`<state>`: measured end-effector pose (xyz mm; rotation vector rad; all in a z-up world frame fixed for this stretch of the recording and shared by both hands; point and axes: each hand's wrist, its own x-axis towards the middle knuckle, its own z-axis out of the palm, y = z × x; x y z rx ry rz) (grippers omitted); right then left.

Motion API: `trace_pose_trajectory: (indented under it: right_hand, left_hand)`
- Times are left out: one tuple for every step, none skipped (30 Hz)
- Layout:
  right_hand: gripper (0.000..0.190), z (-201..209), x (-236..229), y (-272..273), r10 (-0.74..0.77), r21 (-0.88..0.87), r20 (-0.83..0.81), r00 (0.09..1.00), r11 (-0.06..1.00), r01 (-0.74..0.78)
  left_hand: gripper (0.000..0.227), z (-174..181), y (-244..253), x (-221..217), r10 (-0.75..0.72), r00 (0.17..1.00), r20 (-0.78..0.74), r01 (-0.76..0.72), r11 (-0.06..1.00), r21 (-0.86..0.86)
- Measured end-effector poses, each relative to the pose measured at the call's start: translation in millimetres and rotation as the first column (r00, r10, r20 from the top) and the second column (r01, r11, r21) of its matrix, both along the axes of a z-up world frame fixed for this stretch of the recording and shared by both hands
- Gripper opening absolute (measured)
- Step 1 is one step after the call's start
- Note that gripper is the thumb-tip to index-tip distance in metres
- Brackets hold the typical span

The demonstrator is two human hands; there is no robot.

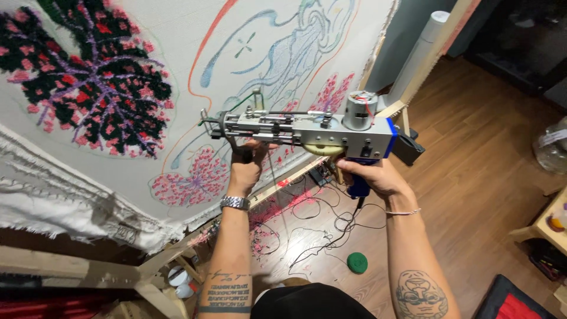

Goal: The recorder uses a tufting gun to apply yarn to a large canvas frame to create a rug.

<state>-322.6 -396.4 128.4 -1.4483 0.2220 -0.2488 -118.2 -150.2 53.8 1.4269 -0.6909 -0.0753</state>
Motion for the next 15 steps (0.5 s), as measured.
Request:
trace_pose_trajectory:
  right_hand:
    - [0.017,0,1,0,0.006,0.003,0.010,1.000,1.000,-0.006]
    - [0.017,0,1,0,0.008,0.005,0.021,1.000,1.000,-0.009]
    - [0.017,0,1,0,-0.003,-0.001,0.023,1.000,1.000,0.003]
    - [0.017,0,2,-1,-0.005,0.005,0.021,1.000,1.000,0.005]
    - [0.017,0,2,-2,-0.007,0.011,0.019,1.000,1.000,0.007]
    - [0.017,1,1,-2,-0.020,0.006,0.021,1.000,1.000,0.020]
    - [0.018,2,0,-3,-0.014,0.015,0.020,1.000,1.000,0.014]
    - [0.019,3,0,-2,-0.006,0.024,0.023,1.000,1.000,0.006]
    - [0.019,4,-1,-3,-0.018,0.019,0.027,0.999,1.000,0.017]
    - [0.019,5,-2,-3,-0.006,0.027,0.028,1.000,1.000,0.005]
    - [0.020,6,-3,-3,0.006,0.034,0.029,1.000,0.999,-0.007]
    - [0.020,10,-4,-3,-0.003,0.030,0.033,0.999,1.000,0.002]
    - [0.020,13,-5,-3,0.002,0.033,0.030,1.000,0.999,-0.003]
    - [0.020,16,-7,-1,0.008,0.039,0.023,1.000,0.999,-0.009]
    - [0.020,16,-9,-1,0.001,0.038,0.023,1.000,0.999,-0.002]
  left_hand:
    - [0.011,0,0,0,0.028,0.999,0.016,-0.028,0.999,0.037]
    - [0.013,0,0,1,0.052,0.998,0.033,-0.054,0.996,0.074]
    - [0.013,-7,-1,4,0.041,0.999,0.035,-0.043,0.997,0.068]
    - [0.005,-13,-3,6,-0.020,0.999,-0.026,0.018,0.998,-0.068]
    - [0.007,-19,-6,9,-0.088,0.993,-0.080,0.070,0.977,-0.204]
    - [0.007,-21,-7,11,-0.102,0.992,-0.078,0.083,0.975,-0.208]
    - [0.008,-24,-8,12,-0.115,0.991,-0.066,0.098,0.971,-0.220]
    - [0.010,-26,-8,15,-0.126,0.991,-0.051,0.111,0.966,-0.232]
    - [0.010,-24,-9,16,-0.138,0.989,-0.046,0.123,0.964,-0.236]
    - [0.008,-23,-8,16,-0.107,0.992,-0.062,0.099,0.987,-0.126]
    - [0.013,-22,-7,16,-0.076,0.994,-0.073,0.075,0.997,-0.014]
    - [0.013,-23,-10,16,-0.085,0.994,-0.069,0.084,0.996,-0.018]
    - [0.011,-24,-13,17,-0.121,0.982,-0.147,0.105,0.988,-0.114]
    - [0.012,-26,-13,16,-0.162,0.961,-0.225,0.115,0.972,-0.206]
    - [0.012,-29,-15,17,-0.168,0.960,-0.225,0.122,0.971,-0.206]
